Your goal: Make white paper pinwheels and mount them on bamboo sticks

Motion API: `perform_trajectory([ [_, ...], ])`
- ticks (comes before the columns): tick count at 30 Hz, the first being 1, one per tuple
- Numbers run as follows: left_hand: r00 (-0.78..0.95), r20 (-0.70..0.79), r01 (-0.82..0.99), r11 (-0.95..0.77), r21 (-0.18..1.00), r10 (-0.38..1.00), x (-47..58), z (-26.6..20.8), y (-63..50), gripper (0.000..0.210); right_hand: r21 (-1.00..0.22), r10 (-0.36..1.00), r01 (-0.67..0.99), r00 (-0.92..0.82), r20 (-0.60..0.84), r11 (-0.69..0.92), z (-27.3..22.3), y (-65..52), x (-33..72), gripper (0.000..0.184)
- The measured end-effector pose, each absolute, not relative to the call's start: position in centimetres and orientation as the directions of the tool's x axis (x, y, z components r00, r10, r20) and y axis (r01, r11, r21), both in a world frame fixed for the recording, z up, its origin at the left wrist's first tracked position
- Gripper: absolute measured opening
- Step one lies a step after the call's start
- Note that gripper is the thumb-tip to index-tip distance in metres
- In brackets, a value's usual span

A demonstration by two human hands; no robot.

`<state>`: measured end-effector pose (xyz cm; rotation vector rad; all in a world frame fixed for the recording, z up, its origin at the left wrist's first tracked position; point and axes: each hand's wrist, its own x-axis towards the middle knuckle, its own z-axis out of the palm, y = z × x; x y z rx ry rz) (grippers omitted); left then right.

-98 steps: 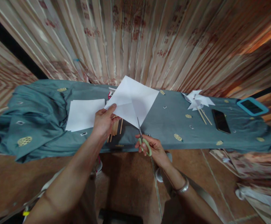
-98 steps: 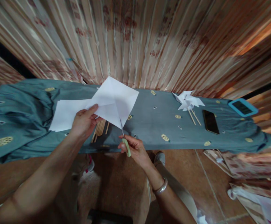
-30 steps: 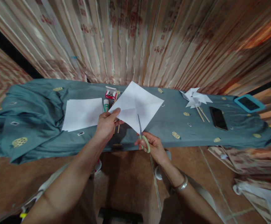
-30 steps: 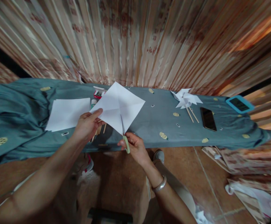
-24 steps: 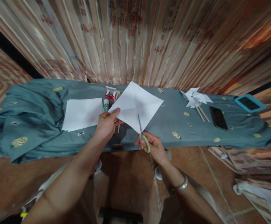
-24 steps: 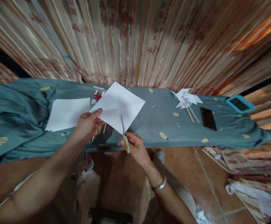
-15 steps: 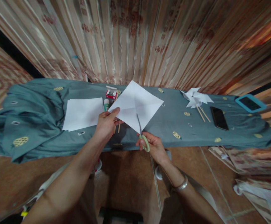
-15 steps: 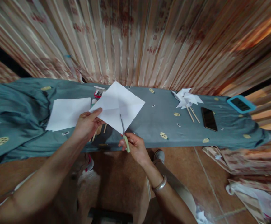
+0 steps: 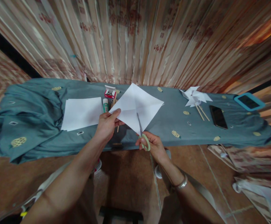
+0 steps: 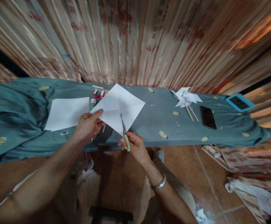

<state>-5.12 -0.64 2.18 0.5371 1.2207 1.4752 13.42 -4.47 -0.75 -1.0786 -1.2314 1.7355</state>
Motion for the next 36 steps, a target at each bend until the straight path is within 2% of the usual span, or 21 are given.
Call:
perform_trajectory([
  [36, -0.288, -0.270, -0.438, 0.124, 0.890, 0.919, -5.03, 1.83, -0.77, 0.021, -0.958, 0.911, -0.097, -0.348, -0.222, -0.270, -0.77, -4.36, 13.53, 0.040],
])
